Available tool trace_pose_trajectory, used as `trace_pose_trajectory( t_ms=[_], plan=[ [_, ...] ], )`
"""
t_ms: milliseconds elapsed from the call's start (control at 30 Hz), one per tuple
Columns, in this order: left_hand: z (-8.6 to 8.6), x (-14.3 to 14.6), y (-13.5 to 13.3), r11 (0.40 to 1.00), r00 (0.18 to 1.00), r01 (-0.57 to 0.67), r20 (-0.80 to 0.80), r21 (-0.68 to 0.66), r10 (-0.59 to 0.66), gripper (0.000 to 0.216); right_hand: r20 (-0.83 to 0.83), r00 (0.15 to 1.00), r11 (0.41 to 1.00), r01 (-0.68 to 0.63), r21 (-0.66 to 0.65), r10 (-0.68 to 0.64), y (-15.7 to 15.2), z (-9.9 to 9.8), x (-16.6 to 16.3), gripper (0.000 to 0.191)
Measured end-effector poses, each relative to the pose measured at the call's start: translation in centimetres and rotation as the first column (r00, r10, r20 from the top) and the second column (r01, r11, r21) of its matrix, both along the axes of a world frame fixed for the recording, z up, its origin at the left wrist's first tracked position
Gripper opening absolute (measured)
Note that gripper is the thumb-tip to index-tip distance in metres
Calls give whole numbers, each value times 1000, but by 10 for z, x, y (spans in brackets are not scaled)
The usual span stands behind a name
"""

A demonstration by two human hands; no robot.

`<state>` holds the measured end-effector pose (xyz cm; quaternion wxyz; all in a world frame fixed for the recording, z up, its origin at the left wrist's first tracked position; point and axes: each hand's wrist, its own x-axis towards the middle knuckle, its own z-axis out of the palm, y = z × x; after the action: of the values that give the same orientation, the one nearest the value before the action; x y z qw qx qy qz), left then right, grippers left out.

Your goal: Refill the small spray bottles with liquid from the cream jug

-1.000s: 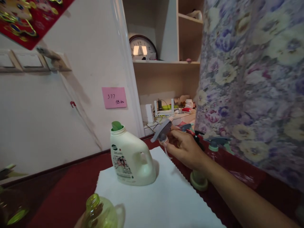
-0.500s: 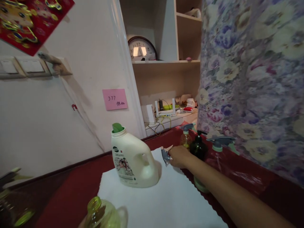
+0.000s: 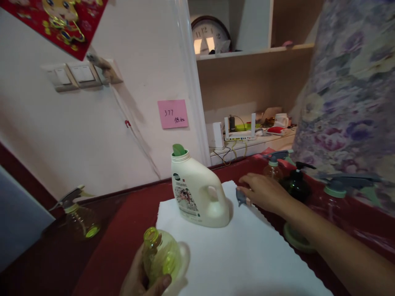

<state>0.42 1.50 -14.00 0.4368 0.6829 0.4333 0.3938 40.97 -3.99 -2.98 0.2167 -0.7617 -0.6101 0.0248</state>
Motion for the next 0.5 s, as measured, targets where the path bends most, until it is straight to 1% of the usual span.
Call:
trace_pose_trajectory(
  t_ms=[67,133,200,267,333,400,500],
  plan=[
    [-3,-1,3,999,999,50,-16,14,-50,95,-151,987,991,-30,129,49,0,7,-16,45],
    [-5,-1,5,997,997,69,-24,43,-68,93,-292,948,974,-62,218,126,5,8,-34,57],
    [-6,1,5,995,997,74,-7,70,-74,91,-403,893,959,-96,267,201,13,3,-51,59],
    [-5,4,4,994,997,73,18,77,-75,89,-496,835,950,-95,299,240,24,-6,-63,54],
    [-4,6,3,995,996,77,30,61,-79,92,-580,779,946,-47,322,236,35,-15,-71,51],
    [-4,8,2,997,997,69,43,34,-70,100,-651,727,941,22,338,217,45,-23,-77,51],
    [-1,12,-2,1000,999,29,40,-4,-28,110,-713,676,923,129,363,186,54,-31,-88,51]
  ],
)
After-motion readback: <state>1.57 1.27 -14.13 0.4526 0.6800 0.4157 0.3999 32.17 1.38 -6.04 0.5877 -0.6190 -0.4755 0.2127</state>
